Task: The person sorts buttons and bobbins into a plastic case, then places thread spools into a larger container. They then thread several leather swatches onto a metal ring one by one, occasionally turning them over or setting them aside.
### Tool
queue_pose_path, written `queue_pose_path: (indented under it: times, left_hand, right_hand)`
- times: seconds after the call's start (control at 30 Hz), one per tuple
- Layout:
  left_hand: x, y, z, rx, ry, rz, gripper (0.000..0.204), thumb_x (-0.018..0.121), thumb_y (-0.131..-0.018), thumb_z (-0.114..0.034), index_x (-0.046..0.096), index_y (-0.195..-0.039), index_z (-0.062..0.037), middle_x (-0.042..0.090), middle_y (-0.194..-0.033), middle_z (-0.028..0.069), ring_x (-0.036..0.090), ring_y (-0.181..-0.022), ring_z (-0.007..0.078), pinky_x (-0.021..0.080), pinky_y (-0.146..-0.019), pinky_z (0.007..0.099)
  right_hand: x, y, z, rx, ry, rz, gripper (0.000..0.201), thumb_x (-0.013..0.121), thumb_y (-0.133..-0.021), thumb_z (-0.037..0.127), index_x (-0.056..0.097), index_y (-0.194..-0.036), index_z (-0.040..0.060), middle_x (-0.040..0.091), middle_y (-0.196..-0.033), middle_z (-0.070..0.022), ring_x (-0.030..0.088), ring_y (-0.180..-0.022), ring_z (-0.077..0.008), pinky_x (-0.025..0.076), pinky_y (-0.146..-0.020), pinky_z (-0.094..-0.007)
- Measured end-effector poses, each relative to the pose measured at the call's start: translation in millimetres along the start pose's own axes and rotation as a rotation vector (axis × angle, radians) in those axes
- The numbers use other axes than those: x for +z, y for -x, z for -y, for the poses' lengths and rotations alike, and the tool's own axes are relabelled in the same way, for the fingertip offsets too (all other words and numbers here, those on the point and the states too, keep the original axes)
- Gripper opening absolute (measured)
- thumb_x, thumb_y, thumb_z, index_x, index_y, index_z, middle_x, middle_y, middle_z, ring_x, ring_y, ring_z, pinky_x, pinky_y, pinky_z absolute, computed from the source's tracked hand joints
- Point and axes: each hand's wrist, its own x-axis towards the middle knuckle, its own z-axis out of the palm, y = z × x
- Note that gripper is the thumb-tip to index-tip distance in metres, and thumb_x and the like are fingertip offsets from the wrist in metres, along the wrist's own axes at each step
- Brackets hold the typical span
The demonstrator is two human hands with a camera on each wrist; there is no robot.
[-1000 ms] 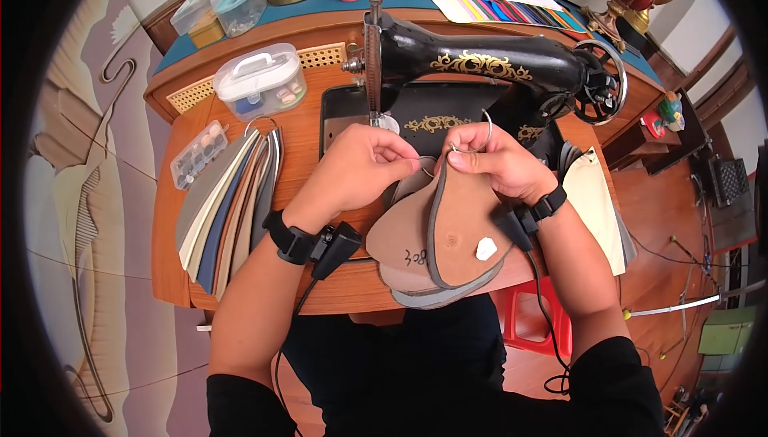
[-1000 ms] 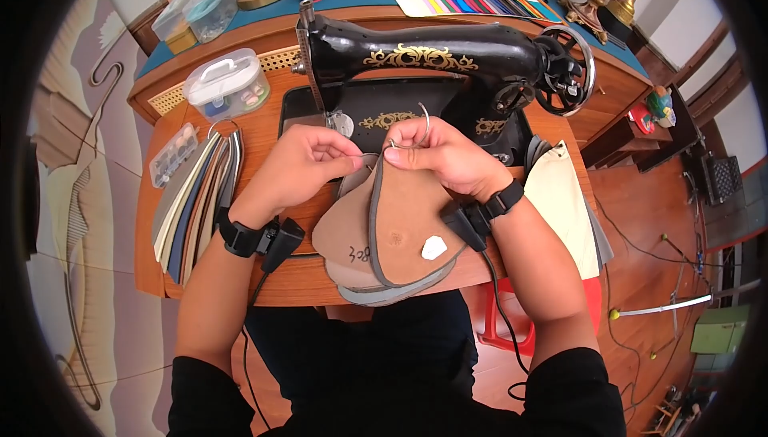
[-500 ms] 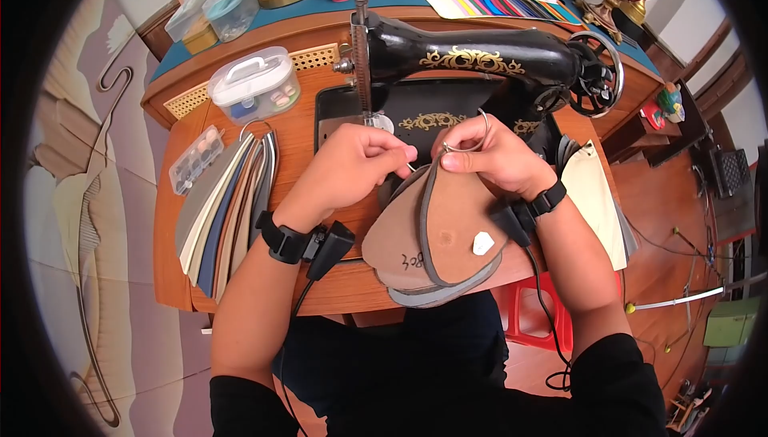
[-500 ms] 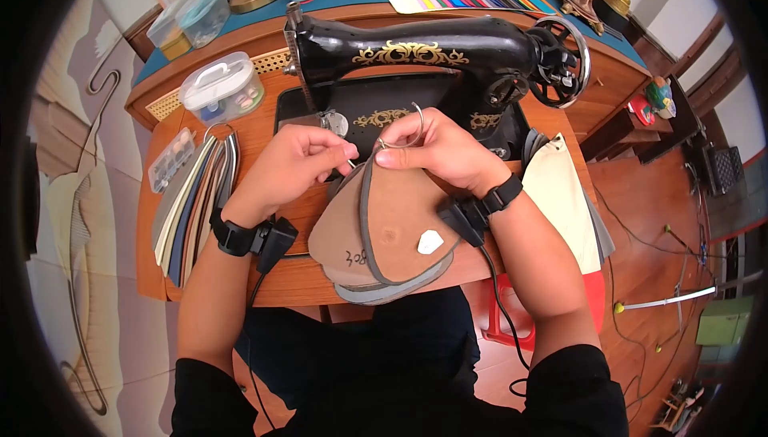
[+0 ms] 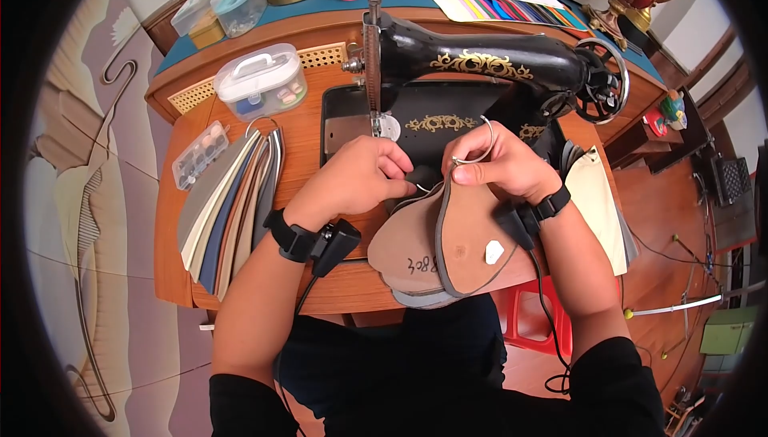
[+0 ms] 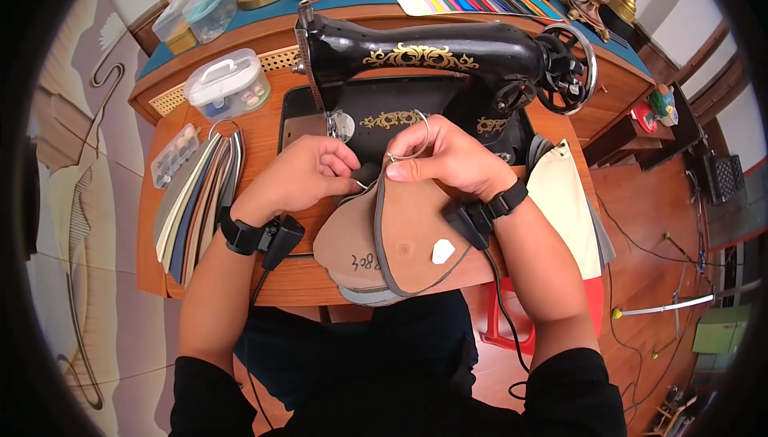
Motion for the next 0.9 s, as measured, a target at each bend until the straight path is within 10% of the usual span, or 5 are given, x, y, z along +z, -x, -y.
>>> queue_pose_path:
  times: [0.9]
  left_hand:
    - [-2.3, 5.5, -16.0, 0.078, 0.246, -0.096, 0.015, 0.075, -0.085, -0.002, 0.075, -0.099, 0.0045, 0.075, -0.089, 0.0091, 0.07, -0.079, 0.0107, 0.057, -0.075, 0.0251]
  right_hand:
    - [10.2, -8.0, 3.9, 0.071, -0.181, -0.19, 0.009, 0.079, -0.088, 0.008, 0.075, -0.095, 0.0042, 0.076, -0.098, -0.0054, 0.07, -0.089, -0.011, 0.055, -0.082, -0.0258]
